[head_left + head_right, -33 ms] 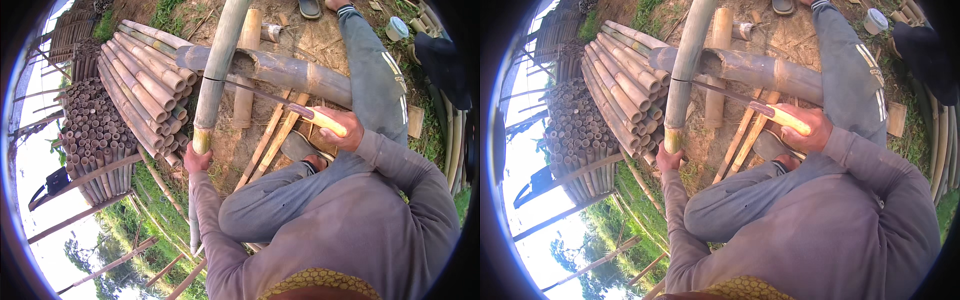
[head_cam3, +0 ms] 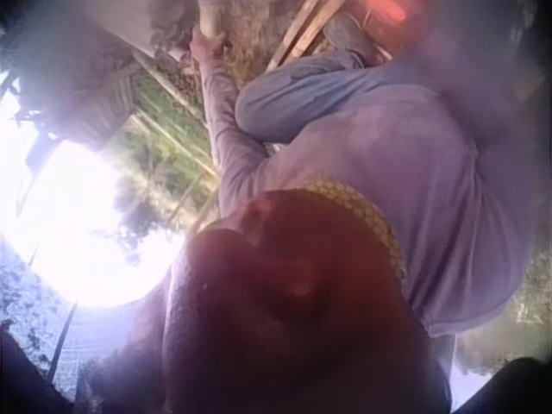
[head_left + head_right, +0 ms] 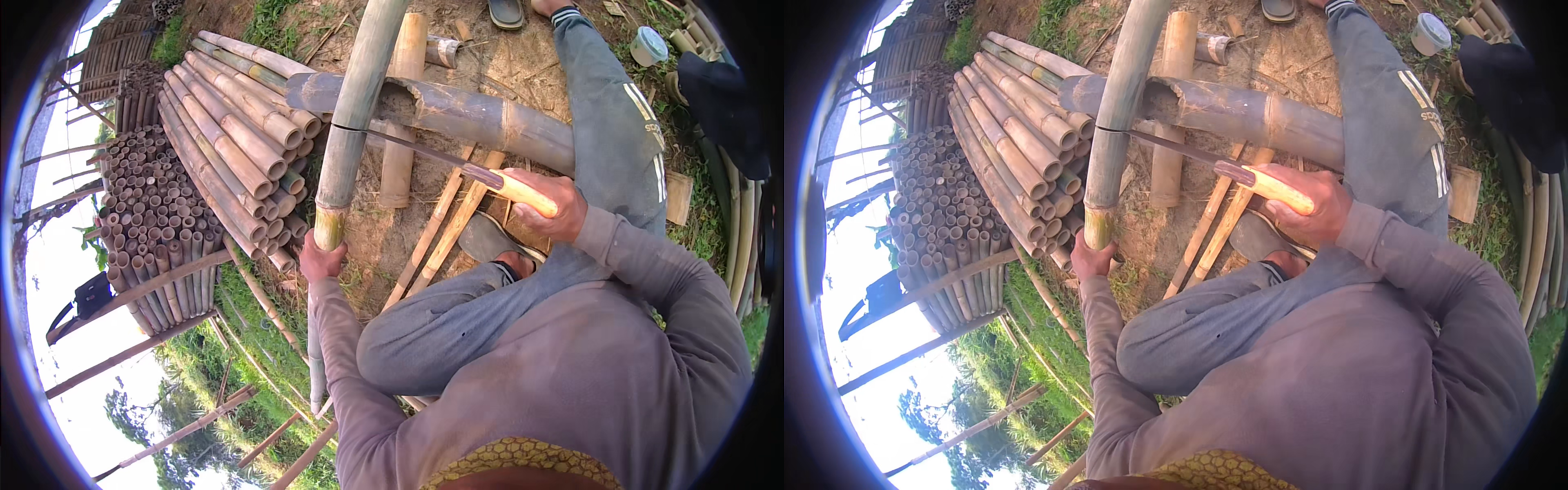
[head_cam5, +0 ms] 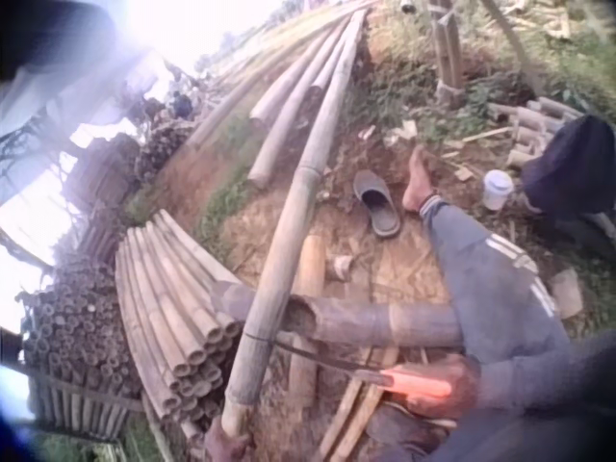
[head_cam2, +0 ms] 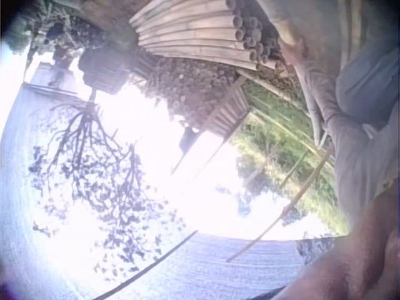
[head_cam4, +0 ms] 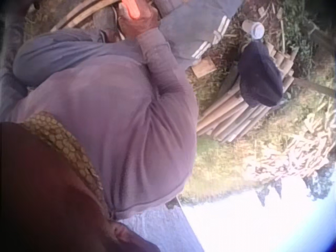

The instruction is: The person sits on the ground and uses a hand saw to cut long bamboo poles into shorter sections. They position each pole on a wooden support, saw through it, and then move the cut pieces aside.

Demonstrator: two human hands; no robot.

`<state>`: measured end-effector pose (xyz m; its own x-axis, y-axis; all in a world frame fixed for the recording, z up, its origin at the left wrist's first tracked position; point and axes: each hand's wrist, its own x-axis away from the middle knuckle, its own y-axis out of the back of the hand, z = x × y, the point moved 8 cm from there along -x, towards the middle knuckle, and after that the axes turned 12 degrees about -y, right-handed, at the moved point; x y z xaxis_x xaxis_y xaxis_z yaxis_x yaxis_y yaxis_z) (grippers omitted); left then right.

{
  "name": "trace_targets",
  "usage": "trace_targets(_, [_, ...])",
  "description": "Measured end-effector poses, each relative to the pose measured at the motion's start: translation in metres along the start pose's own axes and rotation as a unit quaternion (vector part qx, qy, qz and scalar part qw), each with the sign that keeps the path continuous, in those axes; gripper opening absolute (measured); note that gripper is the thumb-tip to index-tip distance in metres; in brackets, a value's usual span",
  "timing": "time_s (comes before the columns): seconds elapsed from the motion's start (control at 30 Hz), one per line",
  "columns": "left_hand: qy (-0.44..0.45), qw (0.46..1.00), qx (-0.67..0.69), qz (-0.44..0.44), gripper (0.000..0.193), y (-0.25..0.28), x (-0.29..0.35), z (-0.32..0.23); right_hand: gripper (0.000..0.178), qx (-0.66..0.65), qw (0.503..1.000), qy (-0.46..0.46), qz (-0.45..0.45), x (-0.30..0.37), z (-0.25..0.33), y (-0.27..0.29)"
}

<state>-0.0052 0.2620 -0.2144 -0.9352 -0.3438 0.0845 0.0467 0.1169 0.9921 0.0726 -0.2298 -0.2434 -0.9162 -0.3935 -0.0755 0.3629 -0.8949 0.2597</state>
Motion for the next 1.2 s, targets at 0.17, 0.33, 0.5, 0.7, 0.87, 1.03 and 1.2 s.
trace_targets(0.17, [-0.019, 1.000, -0.004, -0.008, 0.064, 0.004, -0.008, -0.008, 0.051, -0.043, 0.999, 0.005, -0.025, -0.111, 0.004, -0.067])
trace_targets(0.33, [0.001, 0.999, -0.032, -0.042, 0.067, 0.017, 0.017, 0.036, 0.053, -0.013, 1.000, 0.013, -0.002, -0.054, -0.024, -0.044])
trace_targets(0.5, [-0.018, 0.997, -0.024, -0.068, 0.066, 0.018, 0.043, 0.025, 0.053, -0.040, 0.995, 0.087, 0.001, 0.009, 0.051, 0.024])
trace_targets(0.7, [-0.055, 0.995, 0.001, -0.088, 0.066, 0.030, 0.068, -0.008, 0.071, 0.127, 0.947, 0.105, -0.277, -0.027, 0.067, 0.090])
trace_targets(0.87, [-0.125, 0.990, 0.028, -0.060, 0.064, 0.048, 0.066, -0.074, 0.082, 0.334, 0.886, -0.028, -0.319, -0.099, -0.028, 0.097])
trace_targets(1.03, [-0.158, 0.982, 0.083, 0.058, 0.078, 0.037, 0.069, -0.111, 0.089, 0.350, 0.923, -0.066, -0.146, -0.097, -0.019, 0.052])
trace_targets(1.2, [-0.197, 0.957, 0.116, 0.179, 0.088, 0.020, 0.081, -0.157, 0.093, 0.355, 0.892, 0.281, 0.003, -0.061, 0.140, 0.013])
